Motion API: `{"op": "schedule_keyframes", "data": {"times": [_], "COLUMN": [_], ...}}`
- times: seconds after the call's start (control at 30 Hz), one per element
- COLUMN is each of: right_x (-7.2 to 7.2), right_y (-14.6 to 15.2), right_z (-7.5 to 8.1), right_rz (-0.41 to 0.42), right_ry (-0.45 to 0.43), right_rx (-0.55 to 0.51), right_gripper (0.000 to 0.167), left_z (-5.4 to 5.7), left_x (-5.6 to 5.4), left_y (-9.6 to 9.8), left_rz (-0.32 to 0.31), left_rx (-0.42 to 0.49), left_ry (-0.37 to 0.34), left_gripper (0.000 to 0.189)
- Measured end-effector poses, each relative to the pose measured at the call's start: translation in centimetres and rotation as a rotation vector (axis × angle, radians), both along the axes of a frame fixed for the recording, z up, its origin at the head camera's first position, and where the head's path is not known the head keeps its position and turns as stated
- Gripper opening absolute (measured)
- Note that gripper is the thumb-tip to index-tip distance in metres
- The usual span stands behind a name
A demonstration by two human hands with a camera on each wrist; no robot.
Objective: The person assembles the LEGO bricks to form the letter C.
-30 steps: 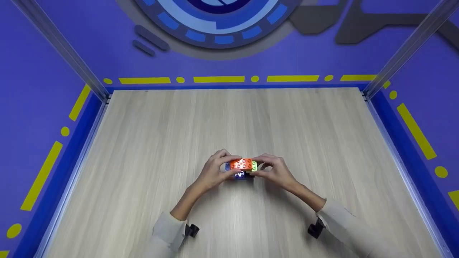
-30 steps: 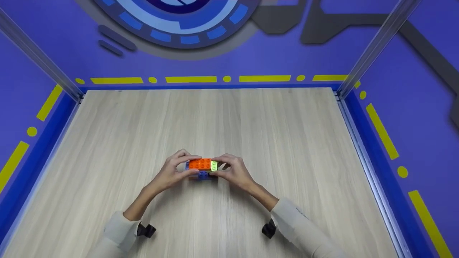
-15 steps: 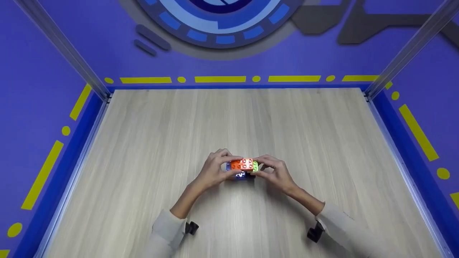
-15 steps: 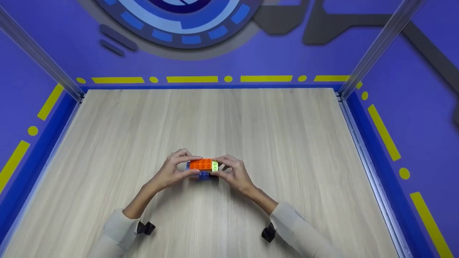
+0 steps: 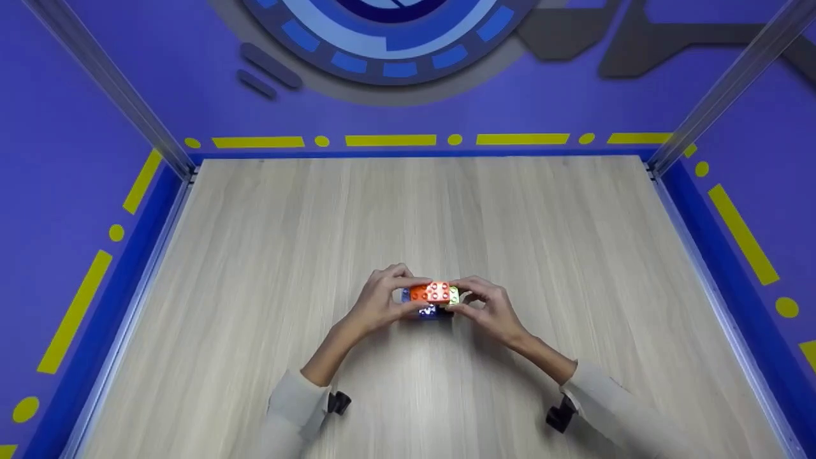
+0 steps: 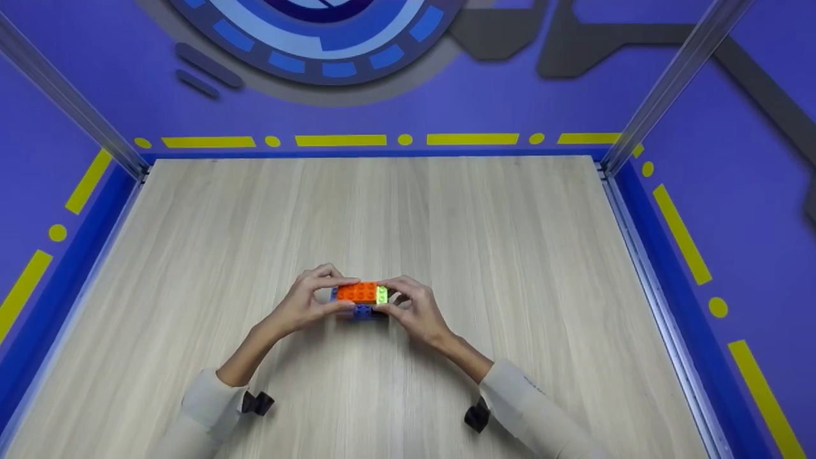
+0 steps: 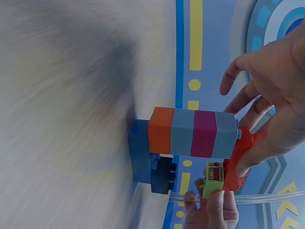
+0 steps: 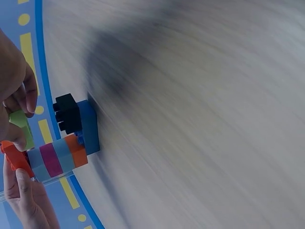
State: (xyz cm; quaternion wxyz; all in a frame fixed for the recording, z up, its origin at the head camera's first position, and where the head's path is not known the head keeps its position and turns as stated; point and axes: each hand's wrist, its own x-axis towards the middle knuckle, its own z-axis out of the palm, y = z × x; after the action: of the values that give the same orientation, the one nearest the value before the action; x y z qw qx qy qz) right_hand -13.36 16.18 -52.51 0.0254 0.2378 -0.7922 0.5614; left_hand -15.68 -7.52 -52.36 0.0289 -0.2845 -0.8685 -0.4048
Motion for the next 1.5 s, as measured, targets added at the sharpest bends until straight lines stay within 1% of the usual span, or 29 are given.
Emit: {"op": "schedule_keyframes", "data": {"times": [0.13,0.27,0.5,0.6,0.77,0.87,0.93,1.07,1.17,1.2,1.3,1.43,1.5], "right_x": [0.0,0.0,-0.2,-0.2,-0.2,-0.2,-0.2,-0.4,-0.5,-0.3,0.1,0.3,0.4], "right_y": [0.1,0.1,0.2,0.2,0.5,0.8,1.1,2.0,2.7,2.9,3.3,3.3,3.1], "right_z": [0.1,0.1,0.2,0.3,0.1,-0.2,-0.5,-2.7,-4.4,-4.7,-5.2,-5.7,-5.9], "right_rz": [-0.003,-0.002,0.007,0.014,0.038,0.048,0.05,0.04,0.038,0.04,0.053,0.061,0.064], "right_ry": [-0.01,-0.016,-0.092,-0.11,-0.159,-0.167,-0.167,-0.168,-0.17,-0.168,-0.142,-0.097,-0.092], "right_rx": [0.006,0.023,0.041,0.058,0.059,0.056,0.057,0.076,0.108,0.116,0.139,0.162,0.171], "right_gripper": [0.032,0.032,0.034,0.035,0.044,0.048,0.048,0.048,0.049,0.049,0.044,0.033,0.032], "left_z": [-0.1,-0.1,-0.6,-0.9,-1.6,-1.7,-1.5,-1.4,-1.7,-1.8,-2.3,-3.0,-3.5], "left_x": [0.0,0.0,-0.3,-0.4,-0.2,0.0,0.2,0.5,0.7,0.8,1.1,1.2,1.4], "left_y": [0.0,0.0,-0.4,-0.4,-0.4,-0.2,-0.2,-0.5,-1.4,-1.7,-2.6,-3.3,-3.5], "left_rz": [-0.003,-0.011,-0.042,-0.049,-0.05,-0.043,-0.04,-0.055,-0.054,-0.048,-0.023,0.001,0.009], "left_rx": [0.01,0.022,0.055,0.087,0.173,0.203,0.198,0.166,0.157,0.158,0.155,0.153,0.152], "left_ry": [0.012,0.007,-0.013,-0.02,-0.049,-0.078,-0.1,-0.151,-0.183,-0.195,-0.197,-0.201,-0.216], "left_gripper": [0.038,0.038,0.04,0.04,0.04,0.039,0.039,0.047,0.057,0.061,0.063,0.057,0.054]}}
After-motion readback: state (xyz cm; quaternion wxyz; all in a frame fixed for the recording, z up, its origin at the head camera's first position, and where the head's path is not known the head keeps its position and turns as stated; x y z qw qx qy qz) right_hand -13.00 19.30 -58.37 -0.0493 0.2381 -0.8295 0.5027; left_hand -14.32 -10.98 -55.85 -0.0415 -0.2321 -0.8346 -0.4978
